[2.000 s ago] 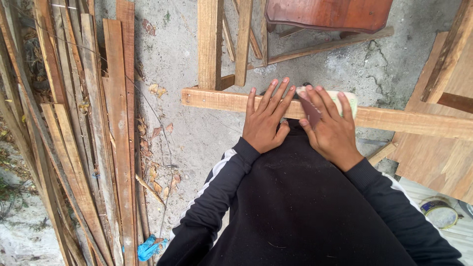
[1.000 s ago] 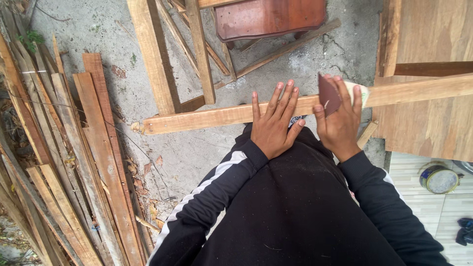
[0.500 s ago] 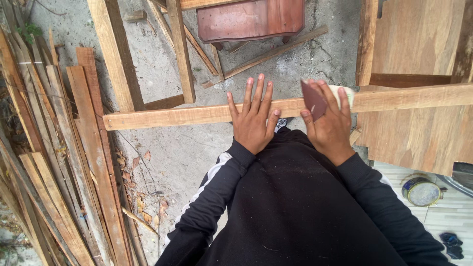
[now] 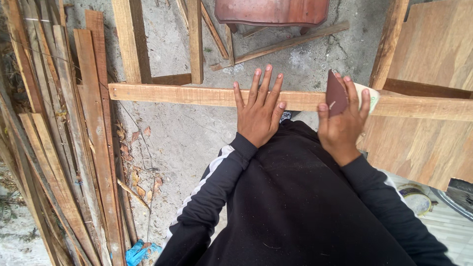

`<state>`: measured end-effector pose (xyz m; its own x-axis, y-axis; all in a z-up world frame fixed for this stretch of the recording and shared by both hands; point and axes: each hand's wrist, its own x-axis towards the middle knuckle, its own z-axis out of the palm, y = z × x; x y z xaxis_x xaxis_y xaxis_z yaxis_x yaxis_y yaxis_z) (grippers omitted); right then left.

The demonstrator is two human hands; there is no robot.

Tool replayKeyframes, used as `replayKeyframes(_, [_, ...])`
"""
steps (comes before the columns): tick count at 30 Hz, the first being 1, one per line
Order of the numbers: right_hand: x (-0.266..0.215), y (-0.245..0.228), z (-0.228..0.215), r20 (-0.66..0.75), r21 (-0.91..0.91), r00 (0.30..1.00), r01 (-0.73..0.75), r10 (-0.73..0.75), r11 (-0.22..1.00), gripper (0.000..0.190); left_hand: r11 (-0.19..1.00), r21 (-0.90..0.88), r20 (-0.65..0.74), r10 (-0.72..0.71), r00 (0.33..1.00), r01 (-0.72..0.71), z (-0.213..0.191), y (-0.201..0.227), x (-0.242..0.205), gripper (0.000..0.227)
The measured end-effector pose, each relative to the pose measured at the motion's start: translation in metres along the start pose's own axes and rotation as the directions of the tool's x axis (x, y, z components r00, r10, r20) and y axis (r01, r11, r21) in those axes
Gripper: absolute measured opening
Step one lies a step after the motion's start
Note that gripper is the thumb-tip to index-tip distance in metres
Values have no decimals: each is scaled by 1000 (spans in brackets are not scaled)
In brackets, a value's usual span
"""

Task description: The person sands the surface of a wooden furniture frame by hand using a piece of sandpaper.

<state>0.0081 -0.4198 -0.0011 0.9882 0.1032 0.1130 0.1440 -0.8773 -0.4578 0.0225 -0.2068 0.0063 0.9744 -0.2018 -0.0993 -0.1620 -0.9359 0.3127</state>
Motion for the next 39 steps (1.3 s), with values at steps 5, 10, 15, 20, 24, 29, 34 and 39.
replayKeyframes(5, [5, -25, 15, 136, 101, 977, 151, -164, 983, 55, 993, 14, 69, 114, 991, -115, -9, -7, 6, 59])
replayKeyframes(10, [0, -3, 2, -12, 38, 996, -90, 91, 995, 60, 982, 17, 89, 185, 979, -188, -11, -9, 12, 57])
replayKeyframes(15, [-2, -27, 20, 75, 70, 997, -18, 12, 997, 61, 966, -23, 92, 257, 962, -256, -10, -10, 17, 56])
replayKeyframes(20, [-5, 9, -7, -15, 35, 993, -117, 117, 993, 64, 951, -41, 110, 309, 945, -307, -10, -3, 23, 57])
replayKeyframes(24, [-5, 25, -7, -160, 41, 966, -199, 203, 979, 63, 944, -40, 115, 329, 938, -326, -8, 9, 28, 58])
replayKeyframes(29, [-9, 26, -13, -29, 75, 997, -76, 78, 994, 56, 940, -22, 117, 340, 933, -339, 0, 38, 33, 59])
replayKeyframes(34, [-13, 73, -50, -62, 93, 993, -99, 105, 991, 53, 956, 3, 64, 294, 954, -295, 16, 79, 34, 59])
replayKeyframes(39, [-24, 105, -54, -35, 69, 999, -25, 27, 997, 53, 972, 19, 9, 233, 972, -233, 37, 128, 36, 60])
